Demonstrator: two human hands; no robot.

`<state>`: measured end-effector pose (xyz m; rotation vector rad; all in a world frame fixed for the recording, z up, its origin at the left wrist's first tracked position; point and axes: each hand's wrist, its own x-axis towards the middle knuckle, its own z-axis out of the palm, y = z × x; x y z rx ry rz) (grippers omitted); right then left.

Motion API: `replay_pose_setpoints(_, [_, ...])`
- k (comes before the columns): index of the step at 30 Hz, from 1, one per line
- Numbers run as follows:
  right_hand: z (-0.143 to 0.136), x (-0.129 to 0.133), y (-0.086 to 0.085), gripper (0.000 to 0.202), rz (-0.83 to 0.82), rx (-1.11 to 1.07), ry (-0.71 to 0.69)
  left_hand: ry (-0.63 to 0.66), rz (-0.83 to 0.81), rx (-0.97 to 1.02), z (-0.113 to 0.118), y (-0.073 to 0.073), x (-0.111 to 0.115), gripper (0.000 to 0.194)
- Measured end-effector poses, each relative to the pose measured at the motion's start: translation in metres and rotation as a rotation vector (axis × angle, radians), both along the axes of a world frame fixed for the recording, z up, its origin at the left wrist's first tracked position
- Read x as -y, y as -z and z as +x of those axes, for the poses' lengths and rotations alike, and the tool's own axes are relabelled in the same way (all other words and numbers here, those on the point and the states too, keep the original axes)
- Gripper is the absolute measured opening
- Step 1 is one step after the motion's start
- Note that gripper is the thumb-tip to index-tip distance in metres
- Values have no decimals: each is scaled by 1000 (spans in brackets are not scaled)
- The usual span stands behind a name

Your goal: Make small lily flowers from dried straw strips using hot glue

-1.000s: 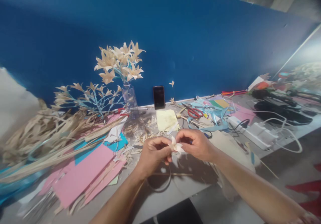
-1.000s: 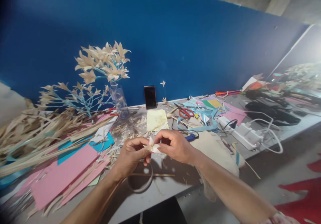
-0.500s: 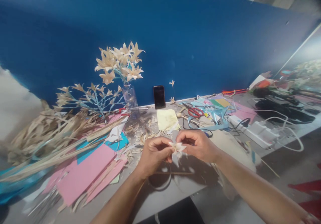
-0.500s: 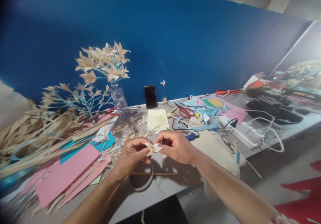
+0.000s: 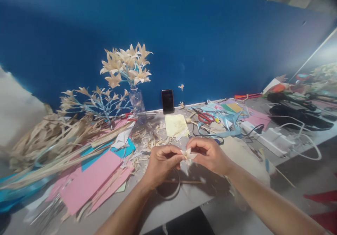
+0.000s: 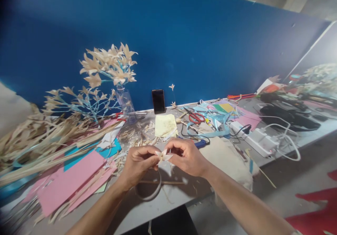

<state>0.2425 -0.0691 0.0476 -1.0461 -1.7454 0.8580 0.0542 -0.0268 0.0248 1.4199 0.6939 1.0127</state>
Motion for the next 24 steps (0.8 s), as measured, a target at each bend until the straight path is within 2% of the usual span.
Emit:
replay_pose_setpoints(8, [-4,1,6,4,48,15,26,0,13,-11,-2,3,-2,16])
replay_pose_setpoints(16, [-8,1,8,2,-25,-119,20,-5,-8,4,-1,4,-2,18])
replay_pose_setpoints(24, [-11,3,9,12,-113,-157,56,-71,2,63,-1,5,-3,17])
